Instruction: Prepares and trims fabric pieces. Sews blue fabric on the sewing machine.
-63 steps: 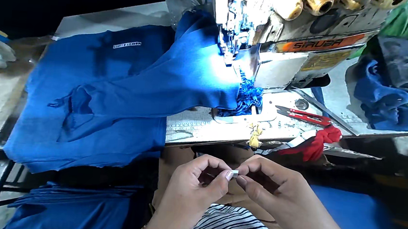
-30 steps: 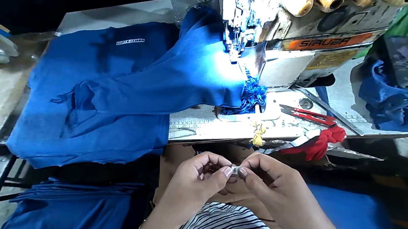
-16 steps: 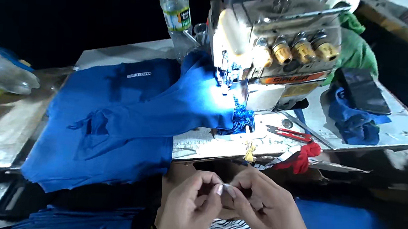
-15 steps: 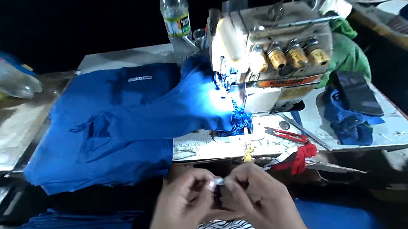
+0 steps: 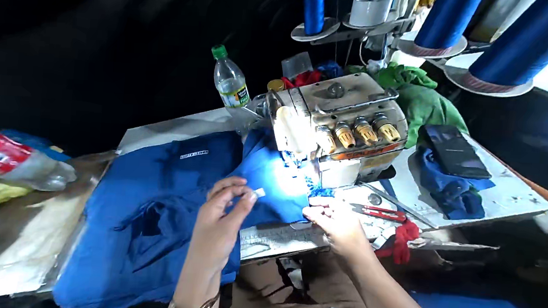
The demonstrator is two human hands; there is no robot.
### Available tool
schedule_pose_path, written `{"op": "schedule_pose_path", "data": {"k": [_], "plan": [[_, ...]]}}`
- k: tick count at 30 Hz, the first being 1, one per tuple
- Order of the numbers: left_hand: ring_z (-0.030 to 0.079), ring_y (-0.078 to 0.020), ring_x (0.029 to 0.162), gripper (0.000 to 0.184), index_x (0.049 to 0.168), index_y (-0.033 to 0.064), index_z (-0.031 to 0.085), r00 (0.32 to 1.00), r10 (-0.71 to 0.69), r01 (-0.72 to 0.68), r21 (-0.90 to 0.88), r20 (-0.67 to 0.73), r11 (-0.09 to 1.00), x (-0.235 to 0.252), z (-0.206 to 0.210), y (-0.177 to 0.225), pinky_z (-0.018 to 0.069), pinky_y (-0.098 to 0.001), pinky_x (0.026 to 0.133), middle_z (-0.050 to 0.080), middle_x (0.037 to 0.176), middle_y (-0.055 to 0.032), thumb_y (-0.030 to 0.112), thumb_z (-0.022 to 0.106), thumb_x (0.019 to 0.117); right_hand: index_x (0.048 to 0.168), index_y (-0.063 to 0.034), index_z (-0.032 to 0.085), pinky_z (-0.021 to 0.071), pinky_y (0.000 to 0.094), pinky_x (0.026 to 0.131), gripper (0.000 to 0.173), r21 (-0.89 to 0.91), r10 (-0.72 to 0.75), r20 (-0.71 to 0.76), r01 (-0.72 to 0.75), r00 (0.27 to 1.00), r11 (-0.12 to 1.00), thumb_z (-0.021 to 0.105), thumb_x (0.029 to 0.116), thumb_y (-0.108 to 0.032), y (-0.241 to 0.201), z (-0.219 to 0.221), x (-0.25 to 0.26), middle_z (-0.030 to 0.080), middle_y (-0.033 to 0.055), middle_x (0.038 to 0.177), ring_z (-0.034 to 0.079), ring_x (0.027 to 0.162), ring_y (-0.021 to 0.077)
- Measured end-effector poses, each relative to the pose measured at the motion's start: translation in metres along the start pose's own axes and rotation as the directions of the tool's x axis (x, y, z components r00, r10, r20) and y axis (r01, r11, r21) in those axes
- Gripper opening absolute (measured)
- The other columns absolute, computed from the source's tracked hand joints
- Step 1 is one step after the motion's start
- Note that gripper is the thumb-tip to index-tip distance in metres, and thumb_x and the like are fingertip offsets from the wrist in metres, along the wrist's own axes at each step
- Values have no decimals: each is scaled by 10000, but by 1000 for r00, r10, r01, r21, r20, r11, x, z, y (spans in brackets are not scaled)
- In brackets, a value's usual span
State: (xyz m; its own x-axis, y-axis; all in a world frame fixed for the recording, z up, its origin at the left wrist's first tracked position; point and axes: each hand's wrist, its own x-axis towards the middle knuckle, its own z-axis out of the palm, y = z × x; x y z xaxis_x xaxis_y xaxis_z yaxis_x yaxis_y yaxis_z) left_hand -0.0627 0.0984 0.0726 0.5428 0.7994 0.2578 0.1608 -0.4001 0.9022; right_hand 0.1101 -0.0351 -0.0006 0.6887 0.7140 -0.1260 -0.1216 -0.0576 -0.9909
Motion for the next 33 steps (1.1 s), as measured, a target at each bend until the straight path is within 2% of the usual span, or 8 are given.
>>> {"op": "schedule_pose_path", "data": {"k": [4, 9, 12, 16, 21, 25, 30, 33], "plan": [[529, -153, 1232, 138, 897, 143, 733, 987, -41, 27, 86, 156, 996, 31, 31, 17, 473, -397, 980, 618, 1273, 11, 226, 646, 965, 1067, -7, 707, 578, 253, 688, 193, 97, 33, 98, -43, 995, 994, 760, 890, -62, -4, -4, -3, 716, 54, 820, 675, 721, 107], [596, -165, 1185, 168, 1052, 175, 759, 990, -38, -2, 281, 136, 960, 50, 53, 16, 511, -444, 975, 661, 1229, 0, 275, 690, 936, 1040, -23, 719, 571, 222, 741, 181, 123, 16, 215, -44, 976, 991, 737, 912, -151, -8, -12, -3, 696, 1, 866, 664, 783, 49], [623, -185, 1135, 208, 1028, 136, 763, 991, -2, -40, 316, 133, 948, 50, 54, 0, 523, -432, 947, 684, 1162, -39, 299, 692, 920, 1025, -40, 737, 566, 222, 783, 183, 88, -15, 257, -8, 966, 996, 724, 941, -203, -4, -16, 1, 710, -6, 918, 662, 831, 28], [610, -224, 1120, 204, 974, 125, 765, 988, 88, -133, 415, 126, 900, 47, 58, -2, 503, -440, 923, 683, 1104, -70, 296, 677, 906, 1043, -28, 713, 561, 214, 729, 186, 61, -99, 259, 86, 961, 994, 698, 960, -194, -3, -18, 3, 702, 2, 895, 655, 776, 25], [627, -275, 1063, 131, 971, 130, 769, 982, 149, -186, 542, 112, 819, 43, 66, 7, 464, -565, 909, 704, 1032, -55, 226, 711, 903, 1210, -25, 625, 576, 281, 752, 335, -247, -93, 162, 132, 982, 960, 659, 974, -261, -8, -11, -3, 678, 34, 878, 667, 783, 96], [578, -315, 1120, 162, 980, 127, 762, 991, 100, -132, 590, 87, 797, 40, 68, 6, 421, -594, 920, 685, 1097, -77, 256, 701, 904, 1453, -132, 538, 542, 328, 720, 450, -501, -79, 177, 159, 981, 851, 588, 1018, -236, -24, -2, -8, 665, 41, 872, 623, 744, 136], [578, -280, 1102, 163, 1008, 150, 762, 994, 67, -107, 572, 91, 813, 41, 69, 8, 408, -574, 906, 690, 1063, -43, 263, 686, 919, 1414, -105, 604, 573, 403, 716, 416, -661, -173, 245, 295, 954, 690, 554, 1010, -194, -26, 6, -6, 650, 122, 988, 653, 772, 220], [579, -277, 1104, 188, 1048, 147, 766, 993, 77, -114, 562, 89, 819, 41, 69, 6, 404, -570, 906, 688, 1077, -53, 264, 706, 913, 1430, -119, 590, 578, 386, 671, 446, -712, -287, 261, 385, 922, 588, 559, 991, -191, -22, 6, -5, 655, 113, 965, 666, 746, 220]]}}
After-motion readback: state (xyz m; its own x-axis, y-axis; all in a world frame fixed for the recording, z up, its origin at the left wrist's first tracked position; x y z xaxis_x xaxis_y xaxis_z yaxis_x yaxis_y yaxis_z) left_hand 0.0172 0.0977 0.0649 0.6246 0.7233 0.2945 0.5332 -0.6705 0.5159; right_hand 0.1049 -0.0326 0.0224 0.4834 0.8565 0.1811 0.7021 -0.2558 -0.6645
